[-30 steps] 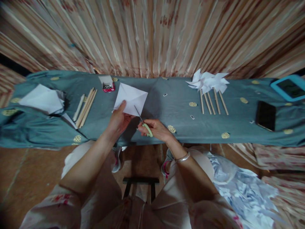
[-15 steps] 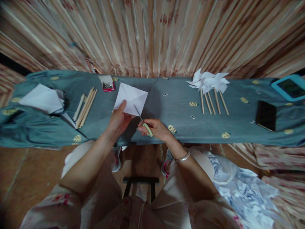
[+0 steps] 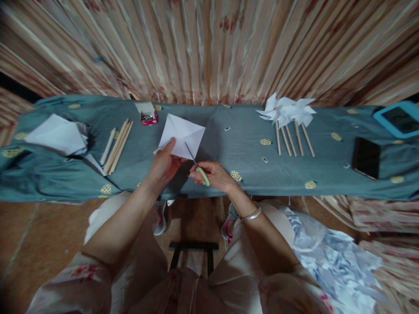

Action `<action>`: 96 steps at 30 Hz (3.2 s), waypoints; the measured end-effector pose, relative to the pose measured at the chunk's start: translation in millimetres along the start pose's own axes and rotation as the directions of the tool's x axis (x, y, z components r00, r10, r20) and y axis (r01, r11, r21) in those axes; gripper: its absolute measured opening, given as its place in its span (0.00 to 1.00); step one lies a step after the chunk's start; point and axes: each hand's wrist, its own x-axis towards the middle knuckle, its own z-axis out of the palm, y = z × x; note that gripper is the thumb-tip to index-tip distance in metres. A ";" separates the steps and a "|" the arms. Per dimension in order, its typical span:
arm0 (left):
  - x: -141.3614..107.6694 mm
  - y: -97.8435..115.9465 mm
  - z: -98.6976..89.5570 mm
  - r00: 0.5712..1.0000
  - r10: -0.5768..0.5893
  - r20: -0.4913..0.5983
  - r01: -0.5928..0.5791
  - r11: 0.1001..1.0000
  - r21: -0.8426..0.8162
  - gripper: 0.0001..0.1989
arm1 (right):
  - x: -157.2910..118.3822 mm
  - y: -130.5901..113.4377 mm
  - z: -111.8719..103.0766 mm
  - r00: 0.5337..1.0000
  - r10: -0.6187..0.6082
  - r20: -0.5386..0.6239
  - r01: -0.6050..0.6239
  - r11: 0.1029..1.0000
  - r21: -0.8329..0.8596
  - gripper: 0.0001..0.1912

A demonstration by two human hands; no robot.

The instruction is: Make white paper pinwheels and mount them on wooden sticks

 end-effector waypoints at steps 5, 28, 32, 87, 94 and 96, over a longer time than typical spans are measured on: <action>0.6 -0.1 -1.1 1.000 0.005 0.003 -0.005 1.000 -0.001 0.11 | 0.7 1.9 0.0 1.000 0.000 -0.011 0.000 1.000 -0.005 0.29; -0.6 -0.3 2.0 1.000 0.014 -0.021 -0.014 1.000 -0.012 0.09 | 3.9 6.0 1.0 0.999 -0.018 -0.038 0.018 1.000 -0.010 0.28; -0.7 -0.8 0.8 1.000 0.007 -0.025 -0.007 1.000 0.006 0.10 | 3.5 4.9 1.8 0.999 -0.017 -0.038 0.017 1.000 -0.001 0.28; 8.9 10.9 -6.2 0.997 0.056 -0.057 -0.060 0.996 -0.070 0.04 | -21.3 -15.6 -40.1 0.988 0.101 0.116 -0.084 0.987 -0.140 0.31; 5.9 7.1 -6.0 0.999 0.046 0.024 -0.046 0.999 0.004 0.04 | -15.0 -14.0 -45.8 0.981 -0.045 -0.190 0.035 0.998 -0.056 0.32; 4.6 6.0 -5.3 0.999 0.036 0.030 -0.038 0.999 0.039 0.06 | -9.2 -12.0 -45.3 0.950 -0.087 -0.300 0.086 0.996 -0.014 0.32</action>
